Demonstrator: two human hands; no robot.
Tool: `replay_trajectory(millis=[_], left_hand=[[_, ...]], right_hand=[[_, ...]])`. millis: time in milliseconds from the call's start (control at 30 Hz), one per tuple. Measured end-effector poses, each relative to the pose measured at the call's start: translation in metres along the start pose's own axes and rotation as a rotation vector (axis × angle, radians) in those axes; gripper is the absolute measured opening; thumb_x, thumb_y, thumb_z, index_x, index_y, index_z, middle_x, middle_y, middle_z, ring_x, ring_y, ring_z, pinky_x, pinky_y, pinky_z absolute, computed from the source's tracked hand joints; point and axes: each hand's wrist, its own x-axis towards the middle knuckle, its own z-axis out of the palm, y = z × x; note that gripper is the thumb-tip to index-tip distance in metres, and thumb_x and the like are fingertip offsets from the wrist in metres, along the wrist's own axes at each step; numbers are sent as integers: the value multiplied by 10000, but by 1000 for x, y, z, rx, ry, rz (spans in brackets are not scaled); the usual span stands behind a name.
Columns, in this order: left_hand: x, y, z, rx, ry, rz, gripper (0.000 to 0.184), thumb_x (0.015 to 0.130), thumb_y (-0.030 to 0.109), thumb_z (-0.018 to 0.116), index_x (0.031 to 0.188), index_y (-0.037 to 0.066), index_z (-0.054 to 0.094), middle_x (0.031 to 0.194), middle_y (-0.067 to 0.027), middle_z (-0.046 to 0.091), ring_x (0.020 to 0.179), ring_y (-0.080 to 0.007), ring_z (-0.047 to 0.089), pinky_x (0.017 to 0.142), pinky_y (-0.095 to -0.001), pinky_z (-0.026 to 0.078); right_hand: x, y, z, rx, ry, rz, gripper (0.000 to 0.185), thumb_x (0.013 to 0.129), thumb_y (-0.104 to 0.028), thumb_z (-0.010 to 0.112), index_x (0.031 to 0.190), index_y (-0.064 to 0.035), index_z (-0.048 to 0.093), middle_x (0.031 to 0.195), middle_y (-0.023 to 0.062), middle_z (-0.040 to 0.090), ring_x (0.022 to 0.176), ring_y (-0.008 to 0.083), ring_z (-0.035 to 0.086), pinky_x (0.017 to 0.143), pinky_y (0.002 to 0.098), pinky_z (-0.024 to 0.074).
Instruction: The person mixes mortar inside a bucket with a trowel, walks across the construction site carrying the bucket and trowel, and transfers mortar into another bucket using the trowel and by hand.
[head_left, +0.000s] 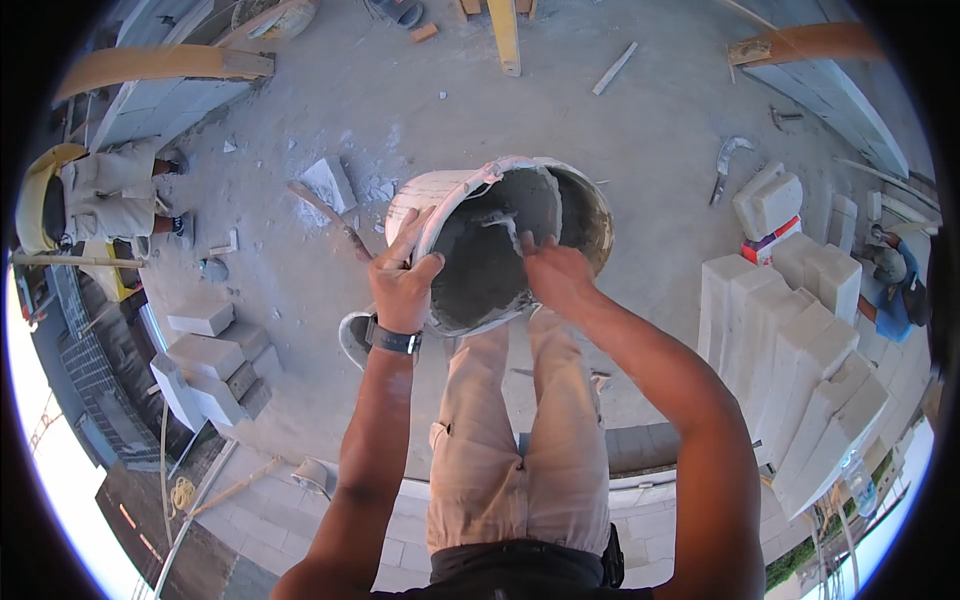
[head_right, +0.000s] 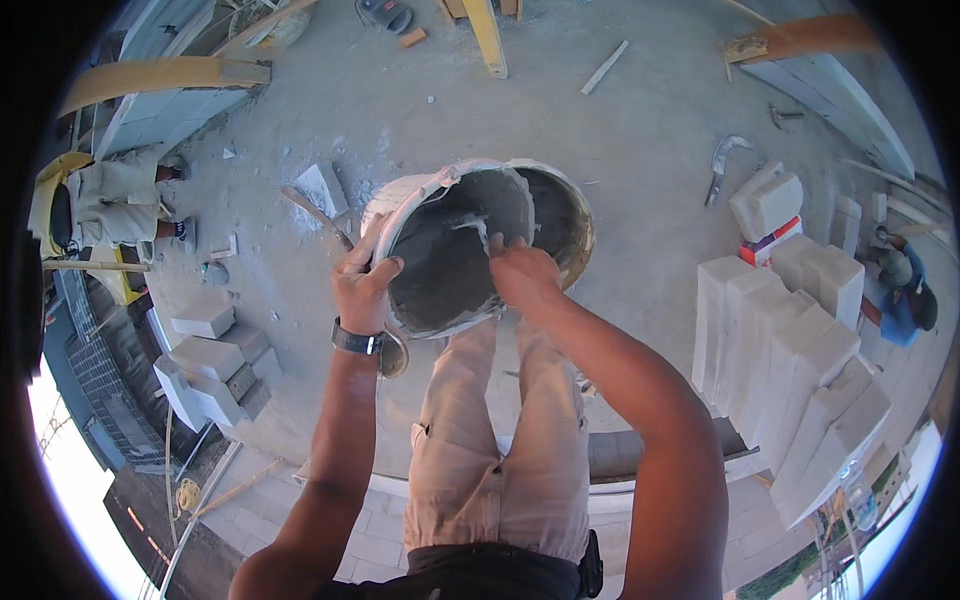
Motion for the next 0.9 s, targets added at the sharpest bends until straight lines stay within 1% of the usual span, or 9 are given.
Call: replay_trajectory(millis=[100,233,333,433,500,633,767,833,900], left_hand=[[-5,1,7,-24,-26,49,493,726,6,585,1212,-6,662,1245,-129,654,1379,-275,418,1122,-374,296],[-9,-2,13,-38,-37,81,491,732,-18,579,1216,-2,658,1255,-119,653,1394,-290,397,1127,-389,293],[-13,-5,12,-22,-47,102,488,736,-17,583,1218,-5,655,1289,-123,633,1393,-292,398,1128,-397,294],[-18,-13,8,-61,-42,109,490,733,-23,585,1219,-13,653,1309,-133,616,1397,-297,391,1129,-404,295],[-23,-17,3,-83,-1,66,555,723,9,589,1273,-71,592,1407,-260,493,1403,-297,372,1145,-396,257],[-29,-20,-5,-31,-5,83,562,733,34,600,1286,-67,583,1405,-243,501,1377,-292,409,1140,-384,275],[-22,-35,-26,-309,128,-51,541,731,-3,608,1269,-61,599,1293,-185,604,1309,-278,489,1098,-361,339],[-9,-51,-53,-406,96,-178,551,727,6,606,1271,-75,584,1247,-166,621,1164,-245,576,1037,-349,406],[4,-63,-72,-503,115,-224,552,732,7,590,1278,-68,577,1231,-161,622,1116,-239,591,1003,-350,434]], right_hand=[[-17,-10,-1,197,-215,-24,410,808,-137,606,1178,42,607,998,241,670,929,373,677,789,454,551],[-24,-15,35,382,-245,23,350,796,-159,613,1077,47,635,926,241,682,896,390,674,806,474,539],[-26,-24,34,606,-178,-52,342,806,-201,640,1032,55,621,854,232,681,801,343,697,745,443,541],[-36,-36,9,1005,-430,0,311,835,-200,655,1016,50,620,742,153,649,627,243,658,623,381,517],[-48,-41,13,1446,-568,60,307,868,-156,650,1106,35,627,688,64,582,530,141,556,526,310,451],[-77,-29,28,1704,-583,66,318,888,-77,610,1191,18,616,683,25,555,523,113,511,500,281,412],[-116,-12,19,1593,-376,108,393,848,-121,670,1205,30,601,712,23,569,552,108,517,522,283,425],[-130,0,25,1478,-285,132,419,833,-136,690,1206,32,597,720,25,572,573,117,527,537,296,440],[-142,16,51,1059,352,-84,419,819,-141,690,1195,21,601,746,68,603,623,189,597,574,354,478]])
